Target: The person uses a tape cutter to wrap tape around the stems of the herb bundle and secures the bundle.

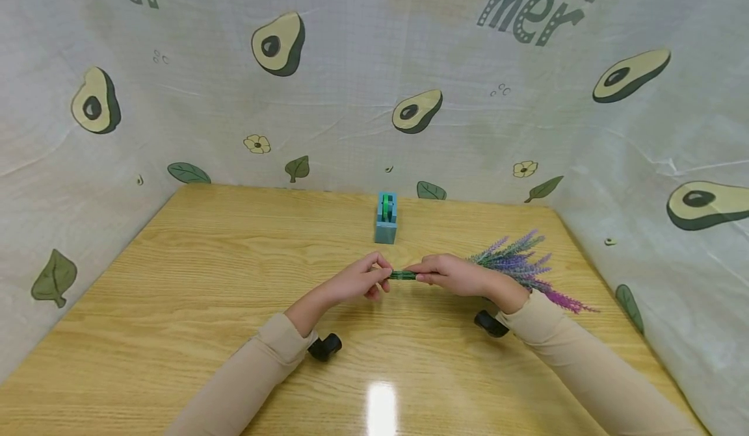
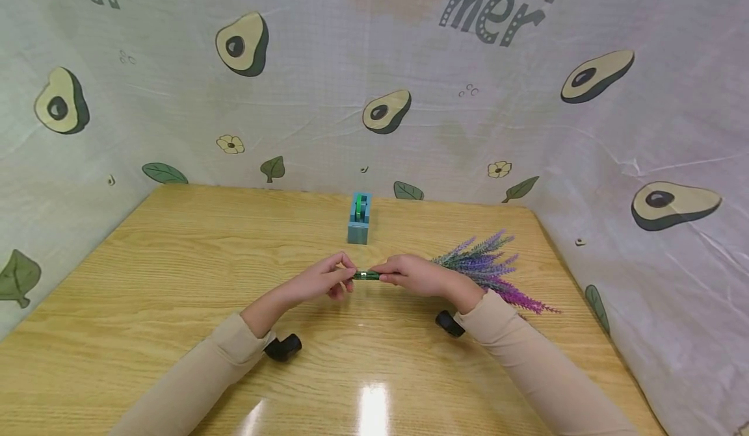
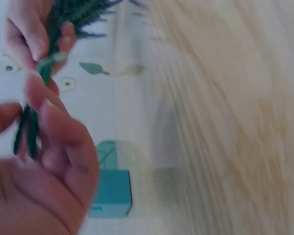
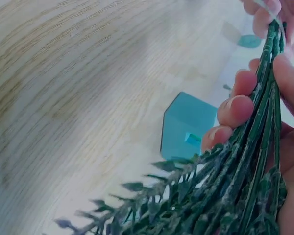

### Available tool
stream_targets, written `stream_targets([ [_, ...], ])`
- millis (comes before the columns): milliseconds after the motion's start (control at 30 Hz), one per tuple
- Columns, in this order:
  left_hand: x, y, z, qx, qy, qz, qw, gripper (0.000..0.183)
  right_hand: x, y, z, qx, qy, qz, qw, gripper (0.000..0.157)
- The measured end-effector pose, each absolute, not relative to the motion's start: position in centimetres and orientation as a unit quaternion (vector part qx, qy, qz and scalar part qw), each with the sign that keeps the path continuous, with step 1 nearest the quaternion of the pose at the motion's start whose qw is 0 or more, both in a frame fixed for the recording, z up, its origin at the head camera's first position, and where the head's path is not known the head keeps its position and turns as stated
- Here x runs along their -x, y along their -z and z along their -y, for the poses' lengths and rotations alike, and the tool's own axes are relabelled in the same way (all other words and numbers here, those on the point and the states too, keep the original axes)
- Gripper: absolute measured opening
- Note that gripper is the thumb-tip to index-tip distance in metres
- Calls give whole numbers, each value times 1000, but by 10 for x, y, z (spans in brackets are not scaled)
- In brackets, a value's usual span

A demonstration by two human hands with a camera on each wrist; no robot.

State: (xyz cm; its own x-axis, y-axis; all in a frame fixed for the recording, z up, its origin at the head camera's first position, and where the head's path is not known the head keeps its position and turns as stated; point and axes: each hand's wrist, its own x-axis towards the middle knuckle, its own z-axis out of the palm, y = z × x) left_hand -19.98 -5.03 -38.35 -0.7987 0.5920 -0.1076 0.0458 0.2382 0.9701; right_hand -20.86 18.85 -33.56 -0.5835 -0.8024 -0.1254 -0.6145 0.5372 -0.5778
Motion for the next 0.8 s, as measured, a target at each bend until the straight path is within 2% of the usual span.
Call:
stream_targets([
  [133, 196, 380, 51, -110, -594, -773, 192, 28, 209, 336, -186, 417, 235, -859, 181, 34],
  [233, 191, 376, 51, -123, -584, -792, 128, 35, 209, 336, -185, 420, 233, -859, 176, 34],
  [333, 187, 372, 49, -166, -572, -799, 86, 37, 209, 336, -185, 421, 232, -859, 174, 33],
  [533, 194, 387, 40, -192, -558, -804, 68, 27, 208, 336, -182, 418, 228, -863, 172, 33],
  [800, 193, 389, 35, -167, -553, -814, 56, 16, 208, 337, -180, 416, 225, -866, 165, 33],
])
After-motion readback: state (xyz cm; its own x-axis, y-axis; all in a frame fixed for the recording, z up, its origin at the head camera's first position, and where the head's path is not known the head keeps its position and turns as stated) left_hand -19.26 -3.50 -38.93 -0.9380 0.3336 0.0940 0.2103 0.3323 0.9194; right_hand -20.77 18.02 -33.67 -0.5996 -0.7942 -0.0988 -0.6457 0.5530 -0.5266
